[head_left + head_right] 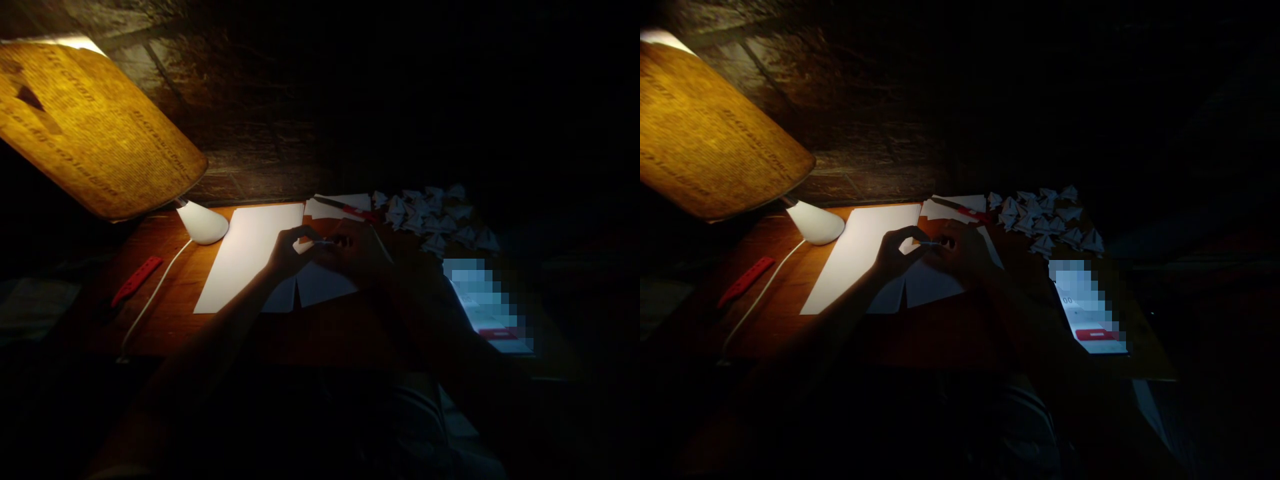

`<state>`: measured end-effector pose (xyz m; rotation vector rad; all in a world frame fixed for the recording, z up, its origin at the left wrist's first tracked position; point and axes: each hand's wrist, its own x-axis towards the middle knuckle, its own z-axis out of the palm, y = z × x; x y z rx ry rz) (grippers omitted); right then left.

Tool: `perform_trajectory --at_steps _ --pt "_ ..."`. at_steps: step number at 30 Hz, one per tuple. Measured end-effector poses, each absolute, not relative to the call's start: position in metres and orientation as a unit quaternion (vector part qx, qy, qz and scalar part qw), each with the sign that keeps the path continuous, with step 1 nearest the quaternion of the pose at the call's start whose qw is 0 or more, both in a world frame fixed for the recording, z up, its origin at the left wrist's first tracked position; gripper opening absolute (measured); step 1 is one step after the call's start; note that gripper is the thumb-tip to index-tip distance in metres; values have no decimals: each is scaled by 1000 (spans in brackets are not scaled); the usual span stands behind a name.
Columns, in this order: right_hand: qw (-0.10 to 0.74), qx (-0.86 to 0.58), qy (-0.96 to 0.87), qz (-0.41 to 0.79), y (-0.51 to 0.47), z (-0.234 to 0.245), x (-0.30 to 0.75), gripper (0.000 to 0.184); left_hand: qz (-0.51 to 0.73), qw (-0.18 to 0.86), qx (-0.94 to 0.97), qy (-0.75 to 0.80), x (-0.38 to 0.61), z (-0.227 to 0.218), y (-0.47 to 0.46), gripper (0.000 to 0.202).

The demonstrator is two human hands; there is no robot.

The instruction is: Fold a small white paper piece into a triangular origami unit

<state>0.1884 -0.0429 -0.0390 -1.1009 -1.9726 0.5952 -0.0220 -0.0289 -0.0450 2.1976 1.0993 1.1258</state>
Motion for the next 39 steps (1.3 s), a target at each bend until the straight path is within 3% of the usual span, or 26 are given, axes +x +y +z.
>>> perform_trajectory --at_steps 11,18,24,33,39 --pt "424 -464 -671 394 -49 -34 180 25 468 406 670 408 -12 -46 -33 19" --pt "440 -461 -655 406 -43 -35 185 16 442 434 675 401 -7 -49 -34 34" --pt "444 -456 -661 396 -44 -35 185 16 444 379 695 420 -7 -52 -32 44" --pt "451 -451 -652 409 -47 -34 181 22 446 461 660 390 -7 -49 -34 28" --pt "444 -452 -657 407 -48 -33 182 25 451 430 671 402 -8 -47 -34 29"
